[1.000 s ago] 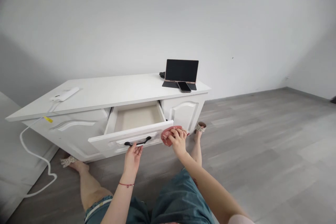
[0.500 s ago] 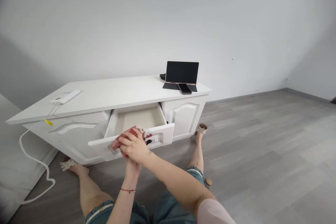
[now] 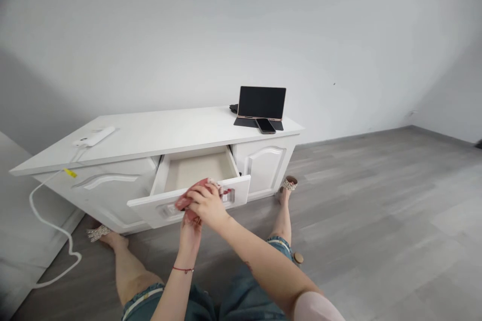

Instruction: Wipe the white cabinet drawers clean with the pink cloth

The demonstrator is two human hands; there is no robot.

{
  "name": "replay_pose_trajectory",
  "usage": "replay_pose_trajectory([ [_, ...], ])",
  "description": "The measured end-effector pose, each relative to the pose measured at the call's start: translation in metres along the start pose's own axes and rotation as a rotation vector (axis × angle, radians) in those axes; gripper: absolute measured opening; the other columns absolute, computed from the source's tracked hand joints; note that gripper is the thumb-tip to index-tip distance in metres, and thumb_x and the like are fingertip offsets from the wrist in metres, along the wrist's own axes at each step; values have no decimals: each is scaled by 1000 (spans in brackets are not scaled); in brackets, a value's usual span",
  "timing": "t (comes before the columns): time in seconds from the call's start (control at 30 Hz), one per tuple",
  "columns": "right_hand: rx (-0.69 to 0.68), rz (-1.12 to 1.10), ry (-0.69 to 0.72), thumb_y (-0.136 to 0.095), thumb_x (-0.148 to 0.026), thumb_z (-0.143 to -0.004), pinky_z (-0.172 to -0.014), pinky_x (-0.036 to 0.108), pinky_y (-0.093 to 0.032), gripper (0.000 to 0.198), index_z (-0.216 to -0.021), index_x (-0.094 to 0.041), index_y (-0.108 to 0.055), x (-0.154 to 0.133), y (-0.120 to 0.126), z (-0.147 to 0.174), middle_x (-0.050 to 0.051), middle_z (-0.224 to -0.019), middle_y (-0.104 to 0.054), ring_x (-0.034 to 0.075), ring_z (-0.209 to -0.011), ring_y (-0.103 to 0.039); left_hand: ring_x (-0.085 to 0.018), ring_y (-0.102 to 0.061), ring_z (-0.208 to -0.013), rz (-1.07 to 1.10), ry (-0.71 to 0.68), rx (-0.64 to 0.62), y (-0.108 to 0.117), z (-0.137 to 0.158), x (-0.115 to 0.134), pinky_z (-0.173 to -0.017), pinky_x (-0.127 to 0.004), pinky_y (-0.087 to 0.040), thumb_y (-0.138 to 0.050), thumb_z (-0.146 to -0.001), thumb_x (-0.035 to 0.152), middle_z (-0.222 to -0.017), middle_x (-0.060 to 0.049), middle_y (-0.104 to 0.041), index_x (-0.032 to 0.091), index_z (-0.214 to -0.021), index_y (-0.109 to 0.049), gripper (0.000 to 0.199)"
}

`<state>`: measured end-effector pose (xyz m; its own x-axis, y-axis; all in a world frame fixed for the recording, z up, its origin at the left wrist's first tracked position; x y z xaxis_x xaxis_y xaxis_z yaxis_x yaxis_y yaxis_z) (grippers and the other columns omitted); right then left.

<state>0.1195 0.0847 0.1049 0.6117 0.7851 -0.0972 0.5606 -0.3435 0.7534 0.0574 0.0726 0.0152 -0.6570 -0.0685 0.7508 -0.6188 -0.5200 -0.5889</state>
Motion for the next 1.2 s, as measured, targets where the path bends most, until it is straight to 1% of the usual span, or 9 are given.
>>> replay_pose_trajectory([
  [0.07,25,100,-26,-63,-30,-89,-109,40,-21,10,-90,-32,-73,27,15,21,-4,-119,-66,18,-122,-46,-14,-66,-76,64,64,-52,13,-7,-12,-66,-26,-51,-64,-78,10,-88,-3,-71,20,-83,-65,12],
  [0.23,57,226,-166,-59,-26,-91,-103,41,-23,18,-86,-35,-75,81,43,61,-2,-110,-69,19,-114,-48,-14,-68,-85,151,104,-78,27,-18,-22,-88,-35,-52,-72,-74,14,-89,0,-74,21,-83,-65,13],
  [0.4,248,284,-317,-54,-19,-90,-98,43,-29,26,-79,-31,-75,107,59,93,3,-104,-67,22,-106,-47,-11,-67,-75,165,104,-71,25,-17,-24,-87,-36,-53,-76,-70,16,-79,3,-72,20,-77,-64,15],
  [0.53,404,262,-432,-55,-15,-86,-92,42,-34,26,-70,-26,-73,114,46,117,6,-101,-64,23,-103,-45,-11,-67,-75,159,102,-69,26,-18,-25,-81,-33,-56,-75,-72,16,-81,2,-72,20,-80,-65,14],
  [0.63,441,213,-485,-55,-13,-84,-89,41,-35,27,-66,-24,-71,118,29,133,6,-99,-63,23,-102,-46,-13,-68,-81,156,127,-55,27,-20,-27,-79,-32,-57,-72,-74,14,-86,0,-73,20,-83,-66,12],
  [0.87,218,-14,-661,-50,-5,-79,-76,37,-42,34,-61,-25,-71,117,9,166,7,-92,-67,22,-91,-57,-14,-68,-82,159,132,-50,29,-22,-26,-82,-34,-57,-76,-72,15,-82,1,-73,20,-79,-67,13],
  [1.0,316,-290,-615,-44,-3,-73,-81,33,-50,36,-83,-22,-73,89,44,160,7,-101,-64,20,-95,-61,-15,-69,-81,143,149,-56,29,-20,-26,-80,-32,-57,-83,-63,21,-80,0,-74,19,-75,-67,20],
  [1.1,468,-226,-645,-43,-2,-70,-94,37,-47,48,-105,-23,-69,79,85,144,8,-118,-57,21,-112,-56,-13,-69,-79,148,152,-39,32,-19,-26,-82,-31,-55,-85,-61,22,-78,1,-73,20,-74,-67,22],
  [1.2,511,-89,-712,-44,-6,-79,-101,41,-43,49,-119,-24,-64,82,108,123,9,-129,-51,23,-120,-50,-13,-69,-84,156,134,-37,38,-21,-25,-87,-32,-53,-84,-62,23,-79,0,-73,20,-68,-65,20],
])
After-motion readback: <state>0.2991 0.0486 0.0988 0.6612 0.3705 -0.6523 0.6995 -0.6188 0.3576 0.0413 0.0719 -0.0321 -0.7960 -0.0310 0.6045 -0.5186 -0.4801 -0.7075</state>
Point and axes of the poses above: each hand's wrist, its own z-axis away from the middle knuckle, its own y-axis out of the back of the hand, x = y × z, the point moved 7 cm from there along -z, towards the middle knuckle
